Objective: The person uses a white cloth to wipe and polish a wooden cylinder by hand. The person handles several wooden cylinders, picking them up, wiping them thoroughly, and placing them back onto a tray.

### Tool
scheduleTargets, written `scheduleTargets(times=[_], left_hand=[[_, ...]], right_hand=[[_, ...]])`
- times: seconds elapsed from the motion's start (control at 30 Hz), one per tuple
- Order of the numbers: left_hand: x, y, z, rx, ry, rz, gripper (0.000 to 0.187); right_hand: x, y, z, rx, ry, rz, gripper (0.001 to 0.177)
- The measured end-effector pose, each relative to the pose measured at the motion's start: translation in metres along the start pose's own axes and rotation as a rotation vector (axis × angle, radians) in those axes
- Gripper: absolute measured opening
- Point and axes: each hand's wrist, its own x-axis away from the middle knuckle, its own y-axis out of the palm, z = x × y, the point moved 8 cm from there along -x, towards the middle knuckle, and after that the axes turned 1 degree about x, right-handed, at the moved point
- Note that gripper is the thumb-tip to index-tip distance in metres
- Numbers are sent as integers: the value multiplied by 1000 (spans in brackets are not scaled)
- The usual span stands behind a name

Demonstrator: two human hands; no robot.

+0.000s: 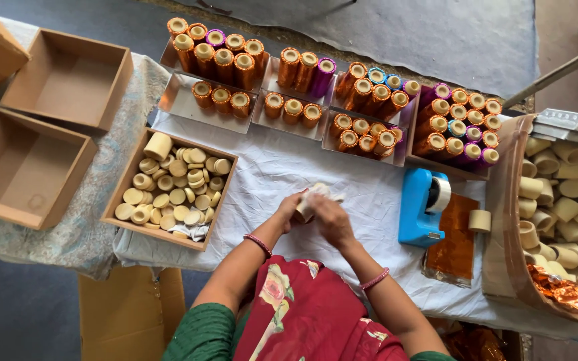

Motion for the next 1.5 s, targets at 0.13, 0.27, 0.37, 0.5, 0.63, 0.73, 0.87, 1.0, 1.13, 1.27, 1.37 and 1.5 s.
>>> scheduleTargets(times=[0.13, 0.27, 0.37, 0.5, 0.63, 0.73, 0.87, 1.0, 1.13, 1.27, 1.37, 1.5], left_hand=[[5, 0, 5, -8, 44, 68, 44], [-7, -4, -3, 8, -9, -42, 52], [15, 11, 9, -33, 46, 57, 47], [3, -3, 2, -44, 37, 80, 42], [-3, -3, -2, -32, 41, 70, 46], [11, 17, -2, 49, 30, 25, 46], [16, 19, -5, 159, 2, 57, 45], [1, 25, -5, 279, -32, -230, 54], [-20, -13, -16, 106, -42, 10, 50], [-48, -28, -29, 222, -62, -198, 54], [3, -1, -5, 55, -14, 38, 46], [-9, -14, -8, 43, -11, 25, 46]], right_hand=[[-1, -6, 19, 35, 244, 75, 40], [-1, -2, -12, 2, -91, -37, 35], [1, -4, 40, 49, 257, 63, 40], [0, -3, 21, 157, 227, 18, 42], [-7, -15, -3, 93, -17, -18, 39], [-2, -18, 24, 43, 196, 75, 40], [5, -32, -10, 10, 37, 198, 38], [-6, -34, -23, 42, -73, 103, 39], [2, -21, 16, 5, 185, 130, 36], [-5, -24, -35, 74, -204, 26, 36], [-7, -17, 13, 77, 107, 56, 47], [-7, -16, 2, 71, 107, 95, 45]])
